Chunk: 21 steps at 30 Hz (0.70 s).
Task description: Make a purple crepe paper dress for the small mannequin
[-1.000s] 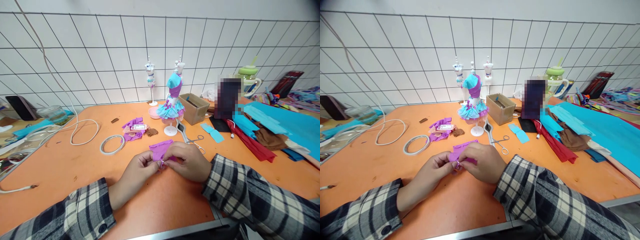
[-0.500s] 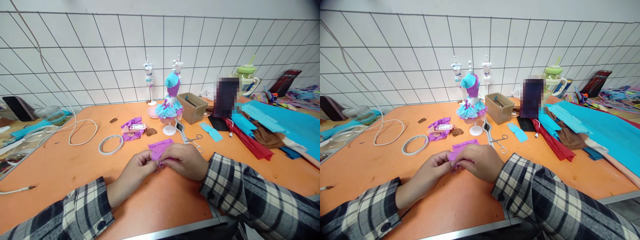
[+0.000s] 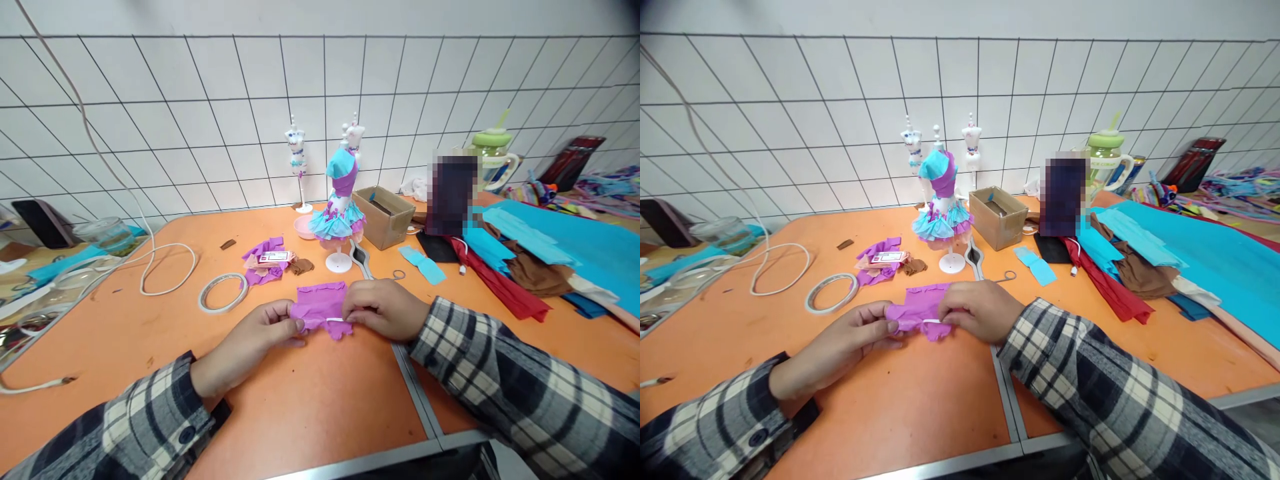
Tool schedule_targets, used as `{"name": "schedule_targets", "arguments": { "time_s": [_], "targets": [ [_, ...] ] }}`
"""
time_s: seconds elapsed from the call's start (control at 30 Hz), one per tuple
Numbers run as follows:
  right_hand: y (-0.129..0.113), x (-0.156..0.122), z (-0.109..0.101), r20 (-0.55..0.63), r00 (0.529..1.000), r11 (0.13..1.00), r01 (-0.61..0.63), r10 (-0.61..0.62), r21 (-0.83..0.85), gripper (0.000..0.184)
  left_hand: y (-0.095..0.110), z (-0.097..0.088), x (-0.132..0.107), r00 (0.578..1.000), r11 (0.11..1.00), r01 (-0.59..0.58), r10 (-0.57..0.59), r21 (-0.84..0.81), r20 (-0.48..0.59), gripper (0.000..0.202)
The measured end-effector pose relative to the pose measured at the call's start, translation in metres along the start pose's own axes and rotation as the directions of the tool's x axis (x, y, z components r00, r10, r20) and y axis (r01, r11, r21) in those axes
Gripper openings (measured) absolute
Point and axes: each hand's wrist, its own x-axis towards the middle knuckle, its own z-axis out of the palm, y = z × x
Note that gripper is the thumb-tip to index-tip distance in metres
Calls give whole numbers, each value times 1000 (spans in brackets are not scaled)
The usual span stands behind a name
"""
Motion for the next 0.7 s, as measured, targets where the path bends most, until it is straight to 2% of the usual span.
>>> {"name": "schedule_targets", "arguments": {
  "time_s": [0.07,0.2,0.33,0.4,0.5,0.57,0.63,0.7],
  "targets": [
    [6,-3,-4,55,998,1000,-11,10,25,12,4,-7,-2,995,990,76,-82,118,48,25],
    [9,-6,-8,162,983,995,-89,81,40,10,7,-18,-6,967,899,184,-239,398,93,29],
    [10,-8,-15,263,951,982,-181,162,52,10,8,-24,-8,963,857,189,-258,480,82,30],
    [13,-10,-21,265,936,968,-247,231,29,9,9,-25,-8,962,857,180,-256,482,95,28],
    [22,-15,-29,182,919,932,-362,351,33,5,11,-25,-9,961,879,139,-232,456,153,32],
    [27,-18,-31,113,905,886,-425,410,185,10,11,-25,-11,968,897,69,-166,437,188,46],
    [29,-21,-32,31,887,823,-440,461,359,17,9,-25,-14,977,889,-34,-67,456,202,58],
    [29,-21,-31,-146,861,829,-403,487,388,20,6,-26,-17,987,830,-98,13,548,157,66]
  ]
}}
